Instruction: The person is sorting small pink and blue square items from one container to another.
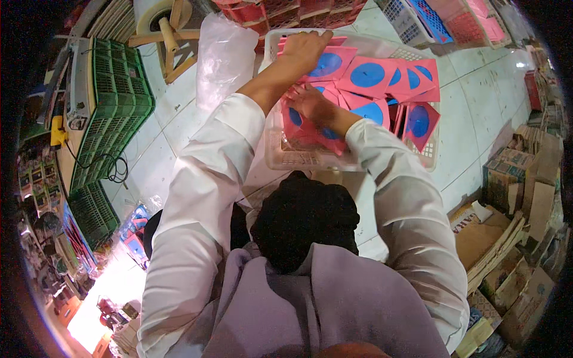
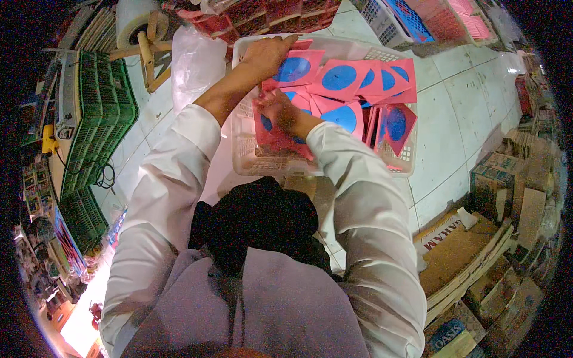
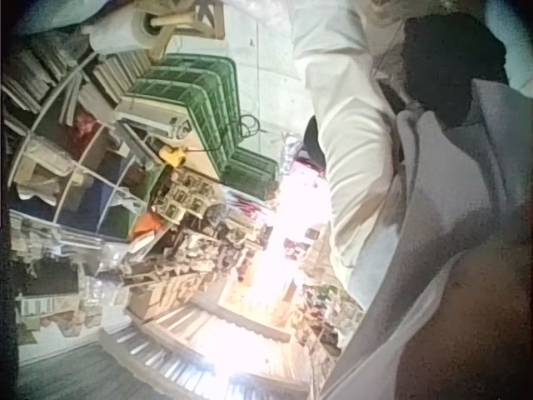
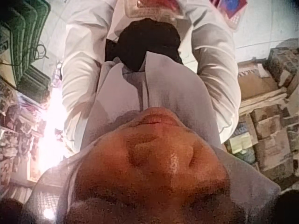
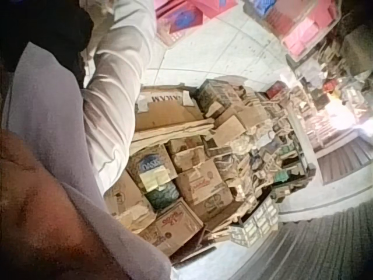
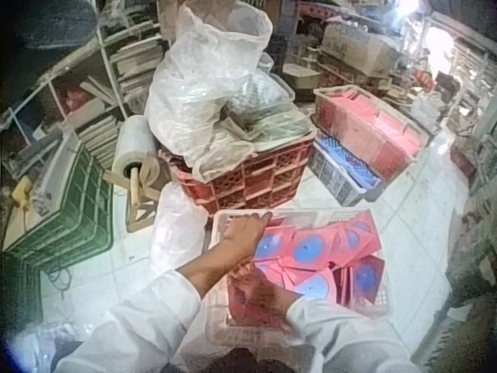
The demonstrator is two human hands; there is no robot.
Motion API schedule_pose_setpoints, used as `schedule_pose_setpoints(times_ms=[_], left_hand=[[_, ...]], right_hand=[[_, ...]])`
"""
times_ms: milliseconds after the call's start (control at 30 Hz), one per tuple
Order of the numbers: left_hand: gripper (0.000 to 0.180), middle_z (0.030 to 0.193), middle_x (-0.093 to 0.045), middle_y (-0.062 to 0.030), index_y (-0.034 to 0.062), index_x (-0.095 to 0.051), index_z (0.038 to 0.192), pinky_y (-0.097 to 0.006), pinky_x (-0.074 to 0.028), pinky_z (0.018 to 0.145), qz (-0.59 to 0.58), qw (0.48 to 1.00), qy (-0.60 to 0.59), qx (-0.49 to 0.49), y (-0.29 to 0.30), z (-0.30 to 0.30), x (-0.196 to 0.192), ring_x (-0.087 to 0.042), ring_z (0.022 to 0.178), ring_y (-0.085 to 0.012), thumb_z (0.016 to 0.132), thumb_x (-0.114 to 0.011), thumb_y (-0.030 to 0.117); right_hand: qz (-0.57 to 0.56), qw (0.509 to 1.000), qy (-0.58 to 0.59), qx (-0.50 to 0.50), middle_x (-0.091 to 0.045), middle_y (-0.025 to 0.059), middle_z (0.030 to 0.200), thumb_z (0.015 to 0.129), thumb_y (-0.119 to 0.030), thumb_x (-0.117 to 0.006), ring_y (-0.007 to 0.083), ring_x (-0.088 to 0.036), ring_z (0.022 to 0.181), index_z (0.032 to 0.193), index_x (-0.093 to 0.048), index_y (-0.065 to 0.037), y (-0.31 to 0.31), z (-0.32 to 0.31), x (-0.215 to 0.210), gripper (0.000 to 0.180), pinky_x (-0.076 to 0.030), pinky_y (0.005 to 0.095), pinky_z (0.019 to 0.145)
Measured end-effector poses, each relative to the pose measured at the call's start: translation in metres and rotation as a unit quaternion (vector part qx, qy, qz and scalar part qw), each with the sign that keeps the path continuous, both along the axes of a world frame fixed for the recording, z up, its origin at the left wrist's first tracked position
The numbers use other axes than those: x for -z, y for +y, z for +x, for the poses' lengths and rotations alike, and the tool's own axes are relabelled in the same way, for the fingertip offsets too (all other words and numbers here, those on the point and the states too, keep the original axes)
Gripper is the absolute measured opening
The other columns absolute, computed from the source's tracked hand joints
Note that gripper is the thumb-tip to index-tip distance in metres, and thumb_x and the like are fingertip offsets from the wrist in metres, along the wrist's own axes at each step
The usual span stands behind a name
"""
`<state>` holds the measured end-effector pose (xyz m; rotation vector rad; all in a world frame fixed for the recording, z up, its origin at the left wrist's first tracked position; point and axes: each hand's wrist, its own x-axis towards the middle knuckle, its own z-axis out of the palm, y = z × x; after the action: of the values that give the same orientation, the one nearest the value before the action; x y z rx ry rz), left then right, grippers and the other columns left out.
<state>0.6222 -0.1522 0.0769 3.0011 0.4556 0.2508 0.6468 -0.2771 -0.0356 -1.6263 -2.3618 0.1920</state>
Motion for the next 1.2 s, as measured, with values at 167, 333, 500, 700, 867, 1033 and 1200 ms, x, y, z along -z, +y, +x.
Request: schedule_pose_setpoints(times_ms=[167,333,500,700,867,1033,1200], left_hand=[[0.046,0.092,-0.062,-0.0159,0.0085,-0.046,0.117,-0.041,-0.051,0.064,-0.011,1.000,0.011,0.005,0.001,0.006,0.000,-0.063,0.084,-0.0303,0.072,-0.055,0.003],[0.049,0.094,-0.061,-0.0161,0.0087,-0.045,0.118,-0.041,-0.051,0.066,-0.012,0.999,0.019,-0.029,0.004,-0.012,-0.004,-0.063,0.084,-0.0310,0.071,-0.056,0.002],[0.061,0.098,-0.060,-0.0162,0.0107,-0.040,0.125,-0.043,-0.051,0.070,-0.037,0.999,-0.005,-0.006,0.002,-0.012,0.000,-0.061,0.090,-0.0320,0.068,-0.058,0.001],[0.072,0.107,-0.056,-0.0169,0.0132,-0.037,0.129,-0.043,-0.050,0.072,-0.085,0.996,-0.016,0.002,0.013,-0.021,0.027,-0.059,0.094,-0.0315,0.063,-0.062,-0.002],[0.070,0.114,-0.052,-0.0181,0.0133,-0.038,0.128,-0.046,-0.049,0.074,-0.099,0.995,-0.006,-0.026,0.005,-0.023,0.028,-0.056,0.099,-0.0350,0.065,-0.062,-0.002],[0.063,0.114,-0.050,-0.0174,0.0123,-0.041,0.126,-0.047,-0.043,0.086,-0.012,1.000,0.008,-0.025,-0.008,-0.027,0.037,-0.054,0.101,-0.0369,0.067,-0.062,0.005],[0.054,0.113,-0.049,-0.0156,0.0136,-0.043,0.127,-0.050,-0.046,0.078,-0.039,0.999,-0.023,0.003,0.007,-0.036,0.059,-0.054,0.100,-0.0342,0.075,-0.054,0.005]], right_hand=[[0.050,0.977,-0.201,-0.047,-0.056,0.0069,0.100,0.071,-0.020,-0.049,0.0254,-0.045,0.109,0.090,-0.061,-0.010,-0.005,0.020,0.043,0.024,-0.025,0.0492,0.102],[-0.067,0.914,-0.341,-0.208,-0.057,-0.0015,0.078,0.076,-0.022,-0.051,0.0166,-0.055,0.094,0.086,-0.059,-0.018,-0.029,0.024,-0.086,0.014,-0.035,0.0488,0.094],[-0.092,0.967,-0.157,-0.178,-0.057,0.0010,0.085,0.074,-0.017,-0.053,0.0190,-0.054,0.098,0.090,-0.060,-0.017,-0.055,0.066,-0.118,0.018,-0.034,0.0492,0.094],[-0.016,0.996,-0.086,-0.033,-0.061,0.0031,0.095,0.073,-0.018,-0.058,0.0210,-0.057,0.095,0.093,-0.059,-0.015,-0.076,0.083,-0.195,0.020,-0.039,0.0400,0.091],[-0.198,0.814,0.416,0.353,-0.064,0.0038,0.089,0.071,-0.018,-0.073,0.0151,-0.060,0.084,0.106,-0.057,-0.004,-0.120,0.150,-0.208,0.041,-0.047,0.0315,0.079],[-0.149,0.643,0.560,0.501,-0.062,0.0117,0.101,0.073,-0.018,-0.073,0.0185,-0.060,0.089,0.113,-0.050,0.002,-0.173,0.246,-0.128,0.051,-0.049,0.0307,0.073],[0.173,0.837,-0.040,0.518,-0.051,0.0264,0.112,0.063,-0.026,-0.075,0.0386,-0.048,0.106,0.121,-0.043,0.004,-0.110,0.165,-0.136,0.073,-0.037,0.0429,0.092]])
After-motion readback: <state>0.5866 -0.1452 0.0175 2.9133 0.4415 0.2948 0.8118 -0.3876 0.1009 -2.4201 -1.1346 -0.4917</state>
